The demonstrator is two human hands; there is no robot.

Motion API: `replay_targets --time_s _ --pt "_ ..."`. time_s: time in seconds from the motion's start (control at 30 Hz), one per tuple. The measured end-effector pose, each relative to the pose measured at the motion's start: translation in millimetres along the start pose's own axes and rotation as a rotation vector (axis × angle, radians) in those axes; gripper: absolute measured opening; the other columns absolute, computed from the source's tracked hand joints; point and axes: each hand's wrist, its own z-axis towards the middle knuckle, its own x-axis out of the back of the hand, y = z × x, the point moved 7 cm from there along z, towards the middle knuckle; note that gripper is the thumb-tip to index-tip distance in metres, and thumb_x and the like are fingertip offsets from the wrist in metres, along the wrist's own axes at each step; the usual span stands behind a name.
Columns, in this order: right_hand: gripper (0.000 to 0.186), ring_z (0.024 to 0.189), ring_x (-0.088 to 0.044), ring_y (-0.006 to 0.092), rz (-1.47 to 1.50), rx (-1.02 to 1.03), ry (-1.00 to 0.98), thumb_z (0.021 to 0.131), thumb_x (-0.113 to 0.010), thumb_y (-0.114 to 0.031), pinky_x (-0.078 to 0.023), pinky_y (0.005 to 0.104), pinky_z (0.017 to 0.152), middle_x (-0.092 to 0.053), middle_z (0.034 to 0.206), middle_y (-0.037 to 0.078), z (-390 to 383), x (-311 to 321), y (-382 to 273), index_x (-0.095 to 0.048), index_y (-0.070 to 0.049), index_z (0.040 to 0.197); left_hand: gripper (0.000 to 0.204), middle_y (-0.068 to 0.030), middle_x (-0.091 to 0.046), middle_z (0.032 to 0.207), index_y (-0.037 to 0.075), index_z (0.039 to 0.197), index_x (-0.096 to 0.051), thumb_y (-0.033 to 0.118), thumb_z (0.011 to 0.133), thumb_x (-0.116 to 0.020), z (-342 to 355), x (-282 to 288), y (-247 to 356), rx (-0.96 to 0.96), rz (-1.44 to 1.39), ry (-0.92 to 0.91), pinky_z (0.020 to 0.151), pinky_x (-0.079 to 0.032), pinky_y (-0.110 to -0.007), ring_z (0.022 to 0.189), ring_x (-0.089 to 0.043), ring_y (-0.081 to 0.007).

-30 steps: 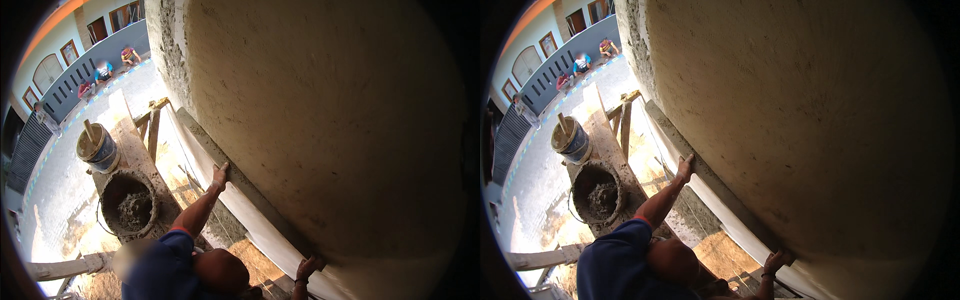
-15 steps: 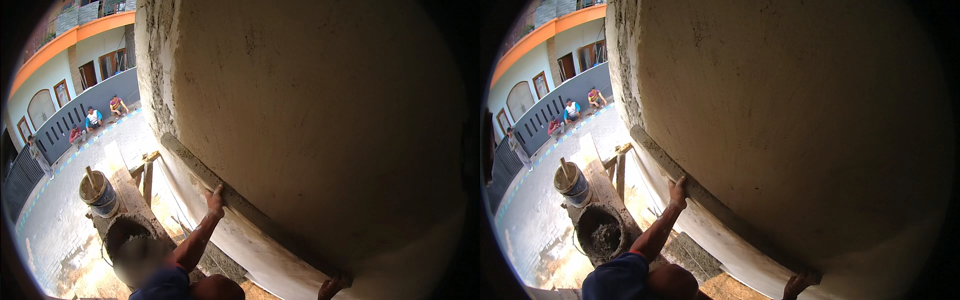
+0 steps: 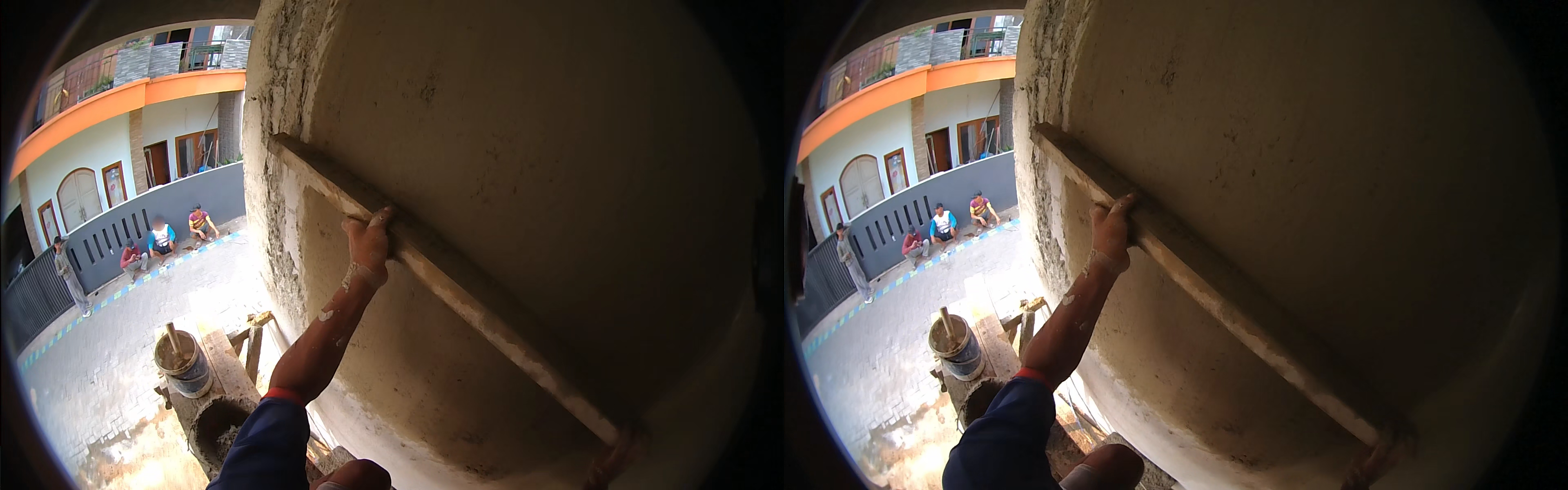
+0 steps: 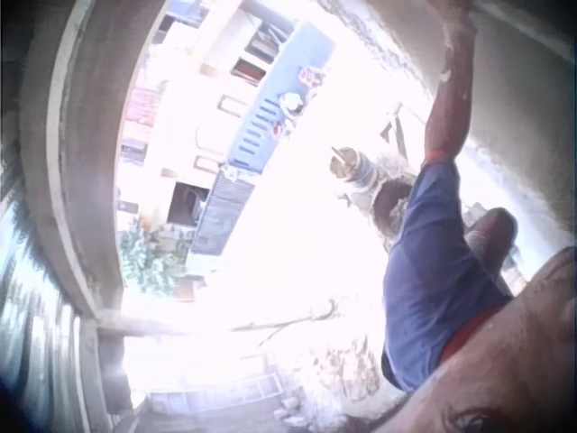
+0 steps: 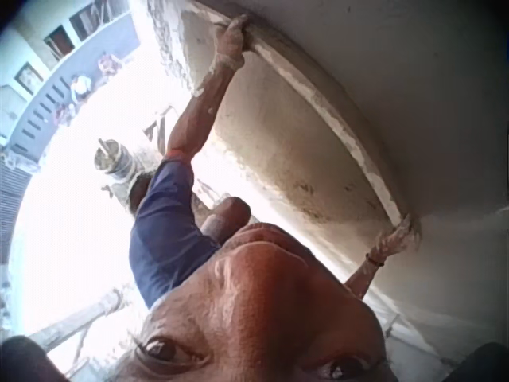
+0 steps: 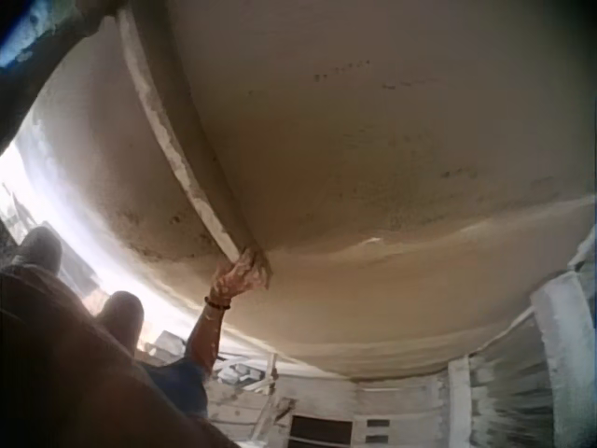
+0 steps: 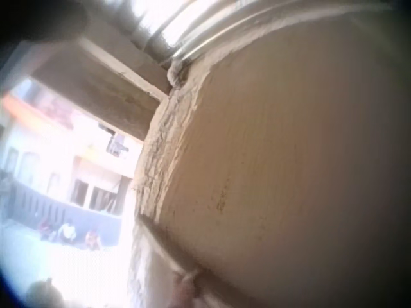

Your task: The person applies wet plaster to a curved wall section using a long wooden screed board, leveling the surface by sliding the board across the material and then using a hand trowel to smooth smaller areas and edges.

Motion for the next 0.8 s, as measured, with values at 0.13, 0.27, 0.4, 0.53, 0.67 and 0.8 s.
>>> replay_targets --time_s 0.13,0.27,0.4,0.53,0.67,0.8 --pt "0.037 0.116 -0.041 0.0390 -0.134 -0.022 0.036 0.091 -0.043 -0.024 -0.032 0.0500 0.097 -0.046 0.123 0.020 69 40 65 -0.050 -0.001 0.119 0.050 -0.0143 -0.045 0.104 -0.001 0.106 -0.034 0.026 0.077 -0.065 19 -63 86 0.018 -0.089 -0.005 0.072 -0.047 -0.036 0.092 -0.050 -0.0215" --pt "0.039 0.117 -0.038 0.0401 -0.194 -0.106 0.027 0.091 -0.042 -0.031 -0.030 0.0521 0.099 -0.046 0.122 0.021 225 101 86 -0.053 -0.005 0.118 0.042 -0.0105 -0.050 0.100 0.004 0.106 -0.042 0.029 0.078 -0.062 42 -124 173 0.109 -0.114 -0.016 0.068 -0.047 -0.036 0.088 -0.052 -0.0209" --pt "0.031 0.111 -0.040 0.0383 -0.212 -0.058 0.033 0.084 -0.051 -0.023 -0.026 0.0574 0.100 -0.046 0.113 0.018 352 158 115 -0.058 -0.014 0.113 0.041 -0.0117 -0.056 0.108 0.001 0.110 -0.055 0.032 0.082 -0.056 79 -198 252 0.115 -0.125 -0.138 0.075 -0.047 -0.038 0.096 -0.055 -0.0241" --pt "0.033 0.106 -0.043 0.0342 -0.180 -0.041 0.075 0.074 -0.059 -0.016 -0.029 0.0558 0.098 -0.048 0.107 0.016 473 191 119 -0.059 -0.015 0.108 0.042 -0.0103 -0.057 0.108 0.003 0.112 -0.055 0.033 0.083 -0.056 110 -238 359 0.098 -0.118 -0.079 0.070 -0.048 -0.035 0.095 -0.056 -0.0226" --pt "0.038 0.103 -0.045 0.0323 -0.201 0.007 0.113 0.073 -0.060 -0.011 -0.029 0.0542 0.097 -0.049 0.106 0.014 536 235 141 -0.057 -0.015 0.111 0.043 -0.0097 -0.055 0.111 0.003 0.113 -0.054 0.035 0.084 -0.057 146 -297 428 0.039 -0.093 -0.151 0.069 -0.048 -0.034 0.095 -0.056 -0.0208" --pt "0.047 0.102 -0.044 0.0319 -0.264 0.080 0.220 0.071 -0.062 -0.010 -0.029 0.0535 0.098 -0.048 0.108 0.012 609 269 173 -0.053 -0.015 0.117 0.035 -0.0057 -0.058 0.096 0.005 0.110 -0.056 0.033 0.089 -0.051 184 -355 505 -0.026 -0.105 -0.247 0.058 -0.047 -0.026 0.081 -0.057 -0.0151"
